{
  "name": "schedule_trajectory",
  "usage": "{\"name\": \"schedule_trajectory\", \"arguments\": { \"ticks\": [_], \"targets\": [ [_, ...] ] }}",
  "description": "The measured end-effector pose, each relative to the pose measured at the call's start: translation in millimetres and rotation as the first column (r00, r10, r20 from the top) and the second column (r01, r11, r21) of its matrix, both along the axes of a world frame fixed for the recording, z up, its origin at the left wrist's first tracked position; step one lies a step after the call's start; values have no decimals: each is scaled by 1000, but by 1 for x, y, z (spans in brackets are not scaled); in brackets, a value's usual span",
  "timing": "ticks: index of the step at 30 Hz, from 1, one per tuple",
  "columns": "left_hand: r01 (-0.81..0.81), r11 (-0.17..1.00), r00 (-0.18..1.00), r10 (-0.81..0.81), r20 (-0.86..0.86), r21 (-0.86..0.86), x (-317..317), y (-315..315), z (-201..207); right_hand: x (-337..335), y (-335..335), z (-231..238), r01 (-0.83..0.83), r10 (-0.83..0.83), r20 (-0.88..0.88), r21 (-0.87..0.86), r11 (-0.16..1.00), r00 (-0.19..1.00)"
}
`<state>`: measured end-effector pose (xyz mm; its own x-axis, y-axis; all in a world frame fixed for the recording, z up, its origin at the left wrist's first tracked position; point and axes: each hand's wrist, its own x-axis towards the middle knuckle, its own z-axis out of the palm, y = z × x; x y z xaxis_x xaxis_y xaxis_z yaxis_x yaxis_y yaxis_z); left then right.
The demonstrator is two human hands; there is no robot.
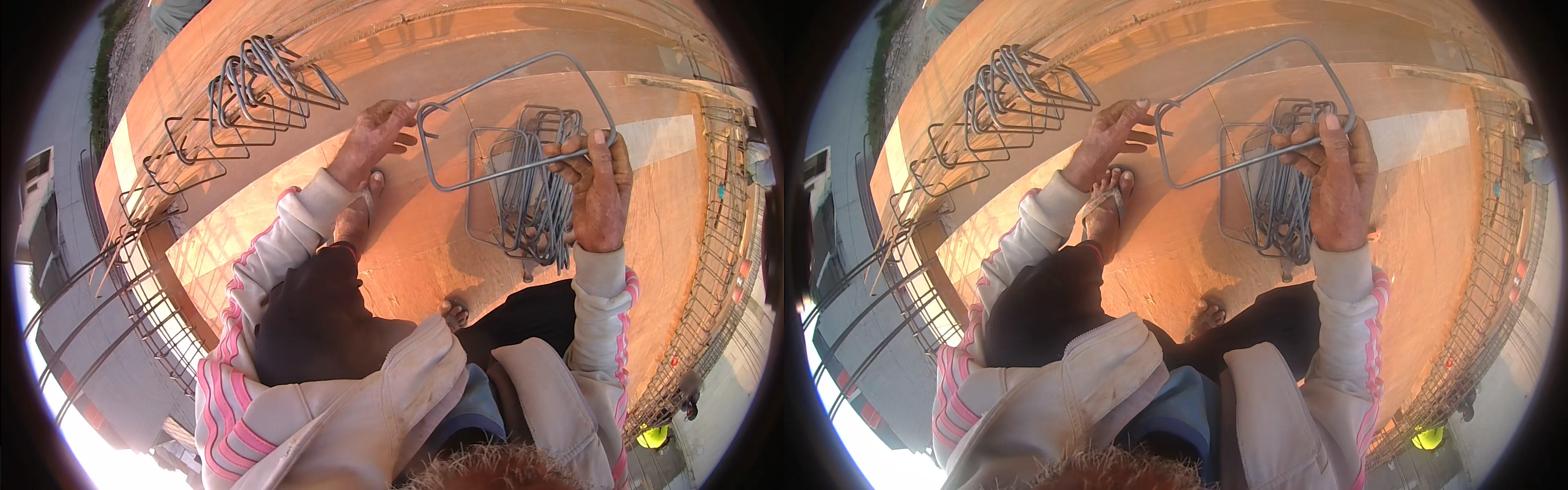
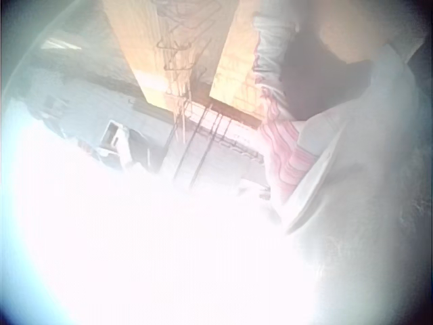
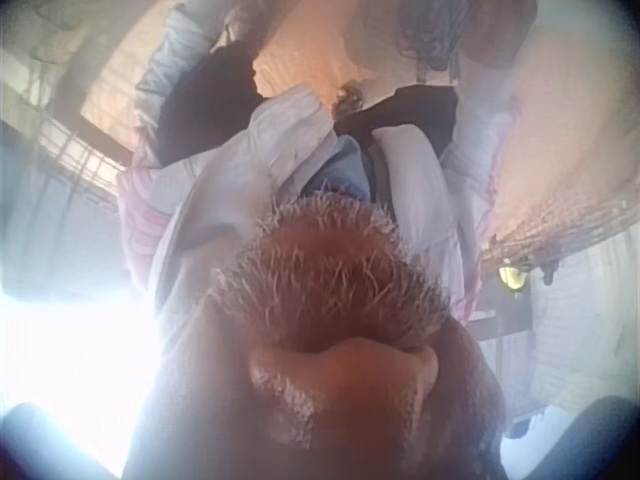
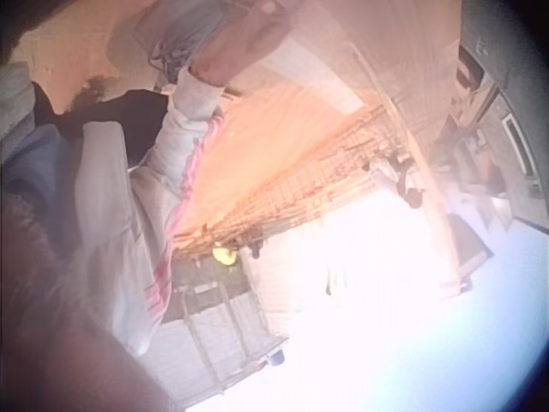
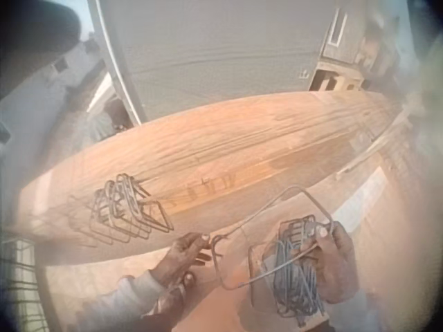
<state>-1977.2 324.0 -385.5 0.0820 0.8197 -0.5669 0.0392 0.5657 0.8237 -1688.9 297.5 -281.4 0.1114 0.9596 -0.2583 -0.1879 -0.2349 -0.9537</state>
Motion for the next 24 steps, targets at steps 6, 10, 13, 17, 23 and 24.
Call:
{"name": "schedule_trajectory", "arguments": {
  "ticks": [6,10,13,17,23,24],
  "targets": [
    [-122,989,940,90,328,78,-3,10,4,-5,9,-1,-209,218,-152,73,975,964],
    [-2,926,934,-133,332,378,-30,23,13,19,27,0,-251,246,-375,36,967,894],
    [128,856,945,-258,200,500,-41,34,20,19,35,-11,-187,144,-356,-89,978,923],
    [230,835,969,-148,-199,500,-39,45,15,2,34,-14,-413,404,-93,-280,866,910],
    [227,808,874,77,-480,544,-40,48,-5,-40,11,-20,-477,419,-226,-409,778,879],
    [240,800,825,130,-550,550,-37,46,-5,-44,4,-21,-479,409,-256,-366,798,876]
  ]
}}
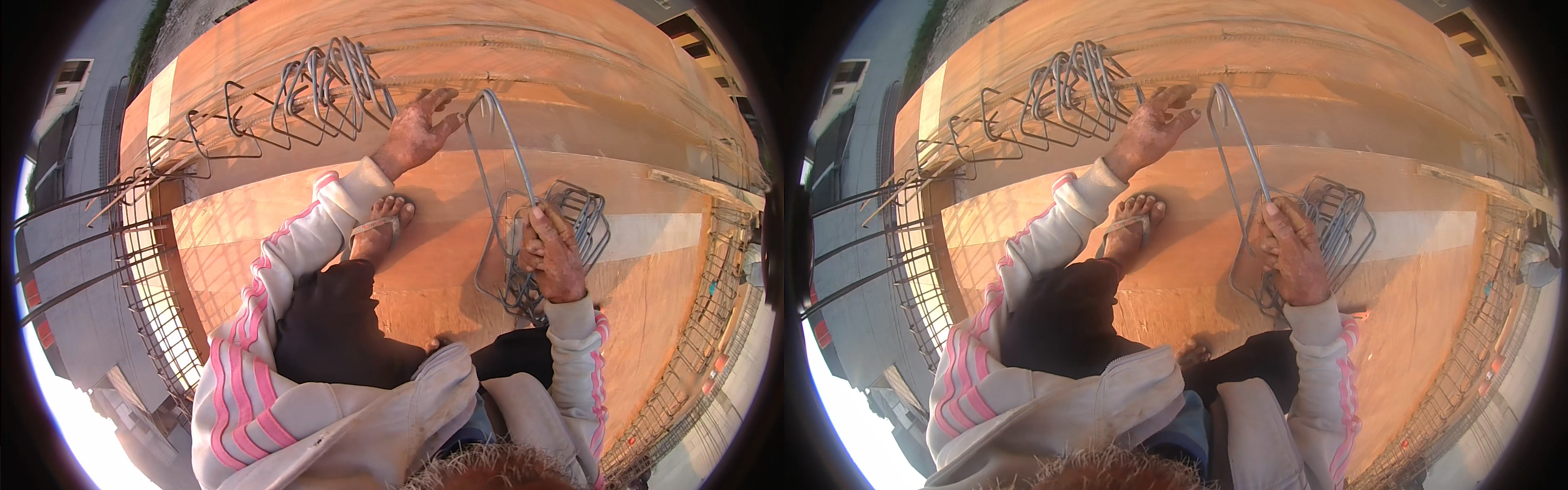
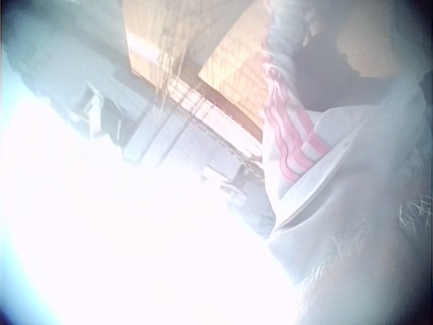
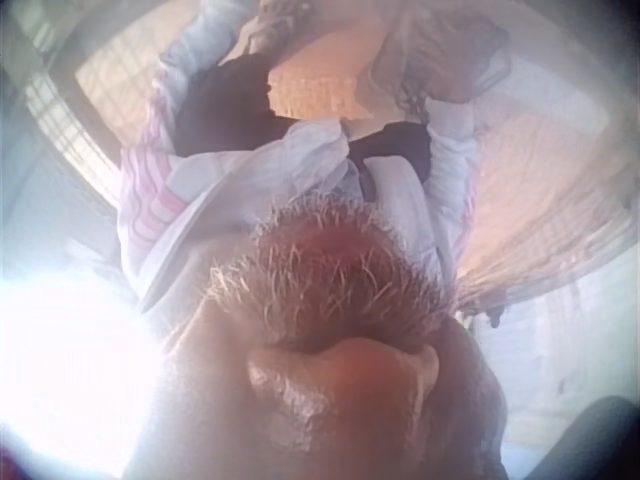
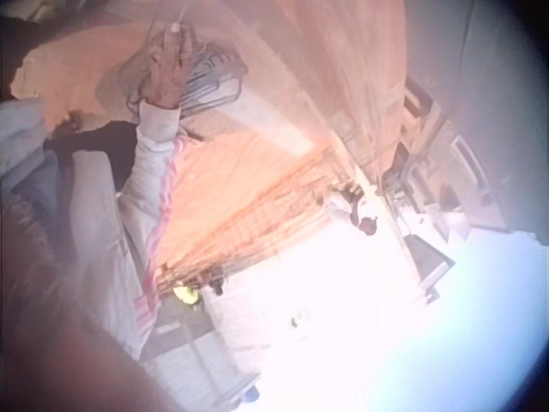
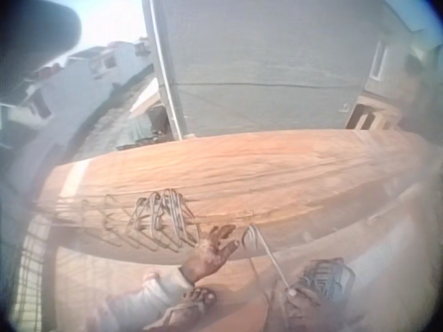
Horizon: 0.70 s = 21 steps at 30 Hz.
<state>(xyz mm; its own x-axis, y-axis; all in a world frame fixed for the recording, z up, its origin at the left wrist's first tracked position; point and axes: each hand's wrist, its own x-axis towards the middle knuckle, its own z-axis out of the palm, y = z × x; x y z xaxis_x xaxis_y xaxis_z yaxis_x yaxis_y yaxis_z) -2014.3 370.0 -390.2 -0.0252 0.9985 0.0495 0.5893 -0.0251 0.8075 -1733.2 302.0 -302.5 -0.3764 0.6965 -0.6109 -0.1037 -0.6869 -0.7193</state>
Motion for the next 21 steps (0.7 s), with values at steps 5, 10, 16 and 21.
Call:
{"name": "schedule_trajectory", "arguments": {
  "ticks": [5,10,16,21],
  "targets": [
    [237,936,776,-21,631,-260,31,-36,25,-42,-27,-19,48,-55,31,201,978,998],
    [279,902,698,45,715,-330,45,-45,45,-40,-18,-37,-233,73,314,509,829,946],
    [355,870,841,-138,523,-341,20,-46,63,-19,65,-90,-205,-287,458,761,616,841],
    [297,934,941,-251,226,-197,-5,-38,65,-30,81,-96,-45,-123,265,549,834,956]
  ]
}}
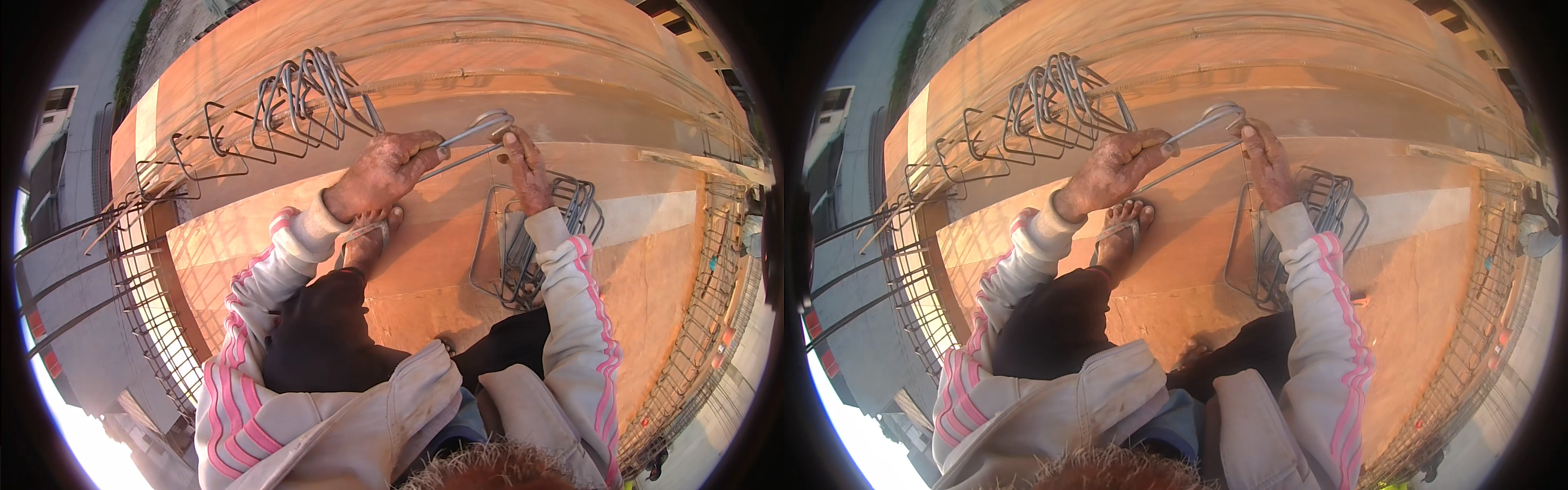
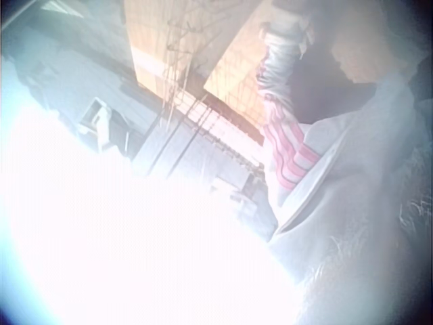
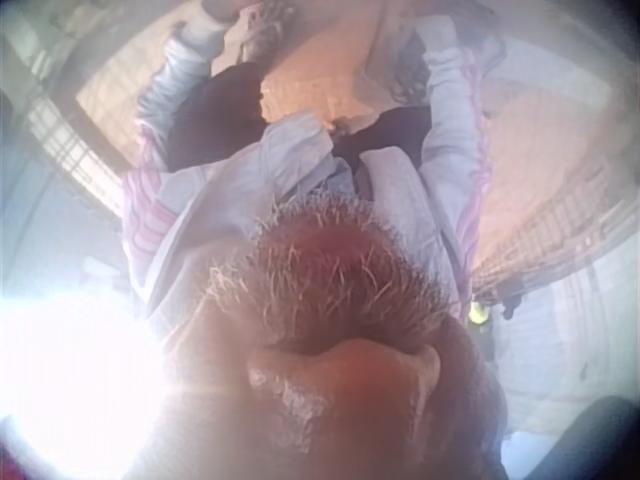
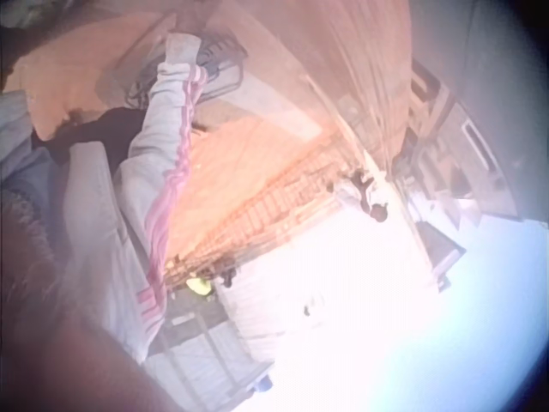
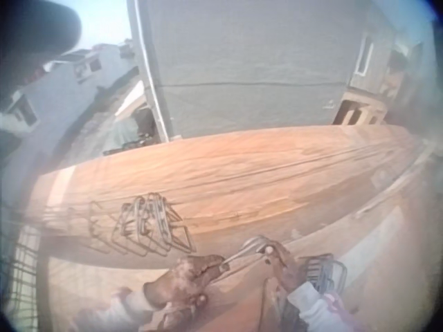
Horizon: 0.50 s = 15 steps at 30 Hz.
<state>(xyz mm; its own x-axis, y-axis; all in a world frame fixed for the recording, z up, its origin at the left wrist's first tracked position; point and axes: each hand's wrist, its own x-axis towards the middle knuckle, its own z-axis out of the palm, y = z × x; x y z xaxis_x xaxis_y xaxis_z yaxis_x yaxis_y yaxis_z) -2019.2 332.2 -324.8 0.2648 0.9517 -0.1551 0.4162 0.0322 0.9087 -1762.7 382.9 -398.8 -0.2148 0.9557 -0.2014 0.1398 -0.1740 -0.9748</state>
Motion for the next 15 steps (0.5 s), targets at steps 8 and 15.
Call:
{"name": "schedule_trajectory", "arguments": {
  "ticks": [8,15],
  "targets": [
    [-317,948,939,320,-127,40,-15,10,-52,-22,18,9,7,-16,-37,-229,974,999],
    [-460,888,887,460,26,-2,-20,13,-66,-51,57,-9,28,-5,116,-199,980,993]
  ]
}}
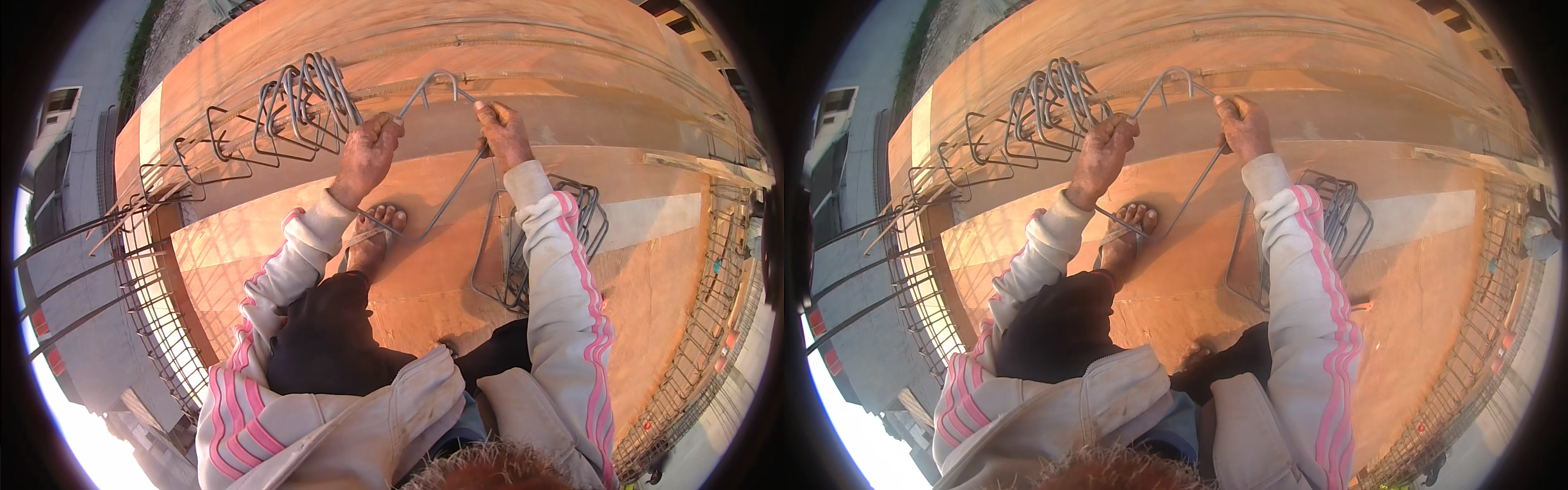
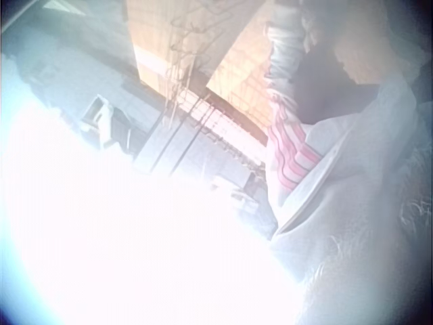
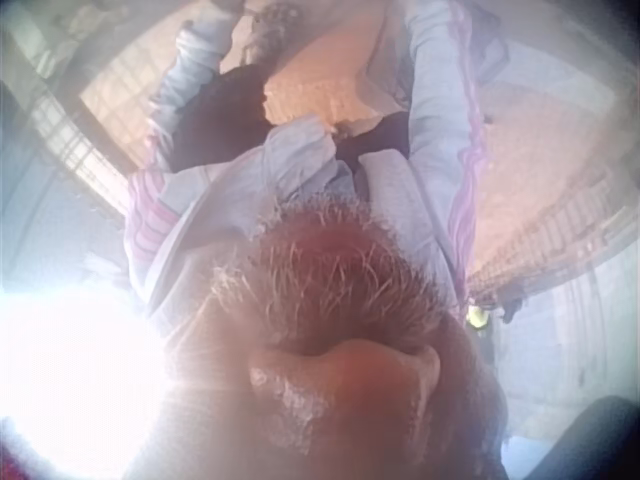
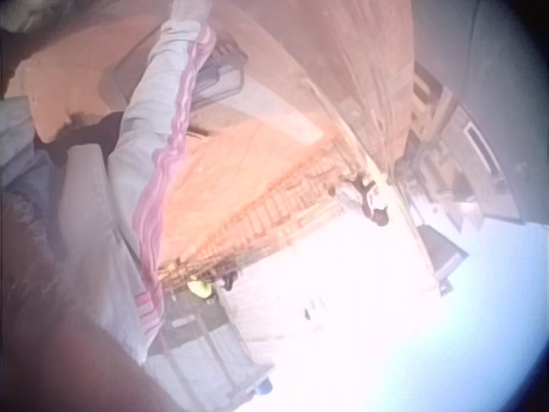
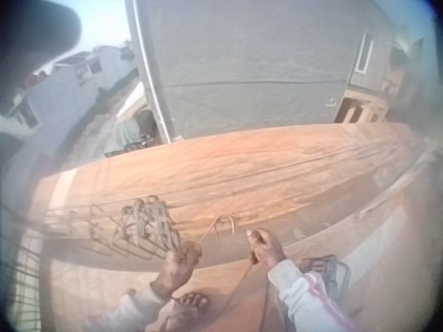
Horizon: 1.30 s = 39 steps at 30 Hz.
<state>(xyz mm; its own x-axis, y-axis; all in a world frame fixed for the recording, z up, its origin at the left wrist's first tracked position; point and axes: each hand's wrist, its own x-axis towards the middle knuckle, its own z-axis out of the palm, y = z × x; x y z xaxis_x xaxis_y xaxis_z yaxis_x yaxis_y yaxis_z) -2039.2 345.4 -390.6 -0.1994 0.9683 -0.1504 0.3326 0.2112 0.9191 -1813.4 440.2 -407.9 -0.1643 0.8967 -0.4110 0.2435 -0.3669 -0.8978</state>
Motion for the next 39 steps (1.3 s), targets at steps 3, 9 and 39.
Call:
{"name": "schedule_trajectory", "arguments": {
  "ticks": [3,9,39],
  "targets": [
    [-26,996,959,50,280,-87,-6,7,6,-2,13,-4,-4,7,-71,37,999,997],
    [-22,946,793,214,570,-325,-3,7,20,-12,-78,5,251,-358,-392,-298,921,847],
    [607,791,325,-167,-931,70,-57,109,40,-145,-139,32,159,-704,-647,-693,703,292]
  ]
}}
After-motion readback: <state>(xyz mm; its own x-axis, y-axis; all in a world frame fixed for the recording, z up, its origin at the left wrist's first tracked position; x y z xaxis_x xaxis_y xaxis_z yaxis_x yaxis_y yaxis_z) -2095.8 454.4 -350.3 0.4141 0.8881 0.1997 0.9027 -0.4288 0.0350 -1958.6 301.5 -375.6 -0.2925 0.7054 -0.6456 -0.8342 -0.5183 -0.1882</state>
